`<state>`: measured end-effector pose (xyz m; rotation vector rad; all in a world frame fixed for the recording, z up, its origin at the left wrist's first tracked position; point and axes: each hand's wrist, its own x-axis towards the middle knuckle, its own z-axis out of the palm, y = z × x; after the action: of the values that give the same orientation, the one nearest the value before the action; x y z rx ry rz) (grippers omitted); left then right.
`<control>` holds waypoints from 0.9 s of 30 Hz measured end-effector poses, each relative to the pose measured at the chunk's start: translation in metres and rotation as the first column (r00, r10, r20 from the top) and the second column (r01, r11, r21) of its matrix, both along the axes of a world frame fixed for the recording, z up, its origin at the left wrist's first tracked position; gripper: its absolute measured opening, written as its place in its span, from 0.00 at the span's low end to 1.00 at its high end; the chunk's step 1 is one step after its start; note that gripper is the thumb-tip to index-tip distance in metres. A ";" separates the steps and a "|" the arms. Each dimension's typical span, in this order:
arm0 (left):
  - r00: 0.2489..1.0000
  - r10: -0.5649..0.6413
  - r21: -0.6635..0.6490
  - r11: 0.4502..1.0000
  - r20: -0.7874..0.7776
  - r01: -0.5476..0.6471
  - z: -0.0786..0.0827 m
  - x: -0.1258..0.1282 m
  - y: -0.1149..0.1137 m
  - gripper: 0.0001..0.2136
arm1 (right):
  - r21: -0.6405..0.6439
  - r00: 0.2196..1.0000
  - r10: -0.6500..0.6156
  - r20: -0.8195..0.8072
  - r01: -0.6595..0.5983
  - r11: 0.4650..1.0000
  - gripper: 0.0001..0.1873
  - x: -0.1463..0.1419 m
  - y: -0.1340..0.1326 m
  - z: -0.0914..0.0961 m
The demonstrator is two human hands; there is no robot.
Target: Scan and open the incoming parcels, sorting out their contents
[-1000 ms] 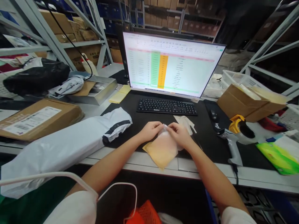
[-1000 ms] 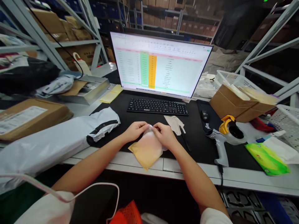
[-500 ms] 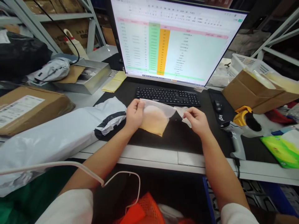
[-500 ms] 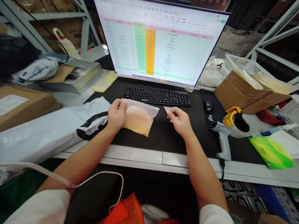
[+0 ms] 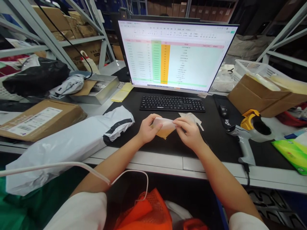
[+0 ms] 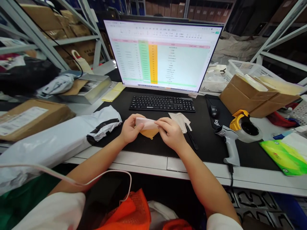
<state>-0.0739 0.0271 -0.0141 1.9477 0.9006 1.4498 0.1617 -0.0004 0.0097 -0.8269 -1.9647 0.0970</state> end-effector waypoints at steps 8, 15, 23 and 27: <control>0.985 0.024 0.075 0.997 -0.169 -0.011 0.004 0.007 -0.001 0.16 | 0.097 0.988 -0.157 0.014 0.155 0.983 0.08 -0.003 0.007 -0.015; 0.989 0.127 0.105 0.987 -0.081 -0.118 0.009 0.009 -0.008 0.16 | 0.104 0.973 -0.219 0.075 0.211 0.972 0.05 -0.007 0.006 -0.018; 0.997 0.020 0.159 0.987 -0.071 -0.008 0.013 0.008 -0.016 0.16 | 0.081 0.970 -0.240 0.047 0.235 0.969 0.04 -0.006 0.007 -0.018; 1.000 -0.010 0.169 0.986 -0.013 0.012 0.014 0.008 -0.018 0.14 | 0.118 0.973 -0.229 0.011 0.227 0.967 0.02 -0.007 0.005 -0.016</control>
<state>-0.0654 0.0091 -0.0001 2.0815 0.7931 1.5540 0.1545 0.0043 -0.0065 -0.9741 -1.8649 -0.1628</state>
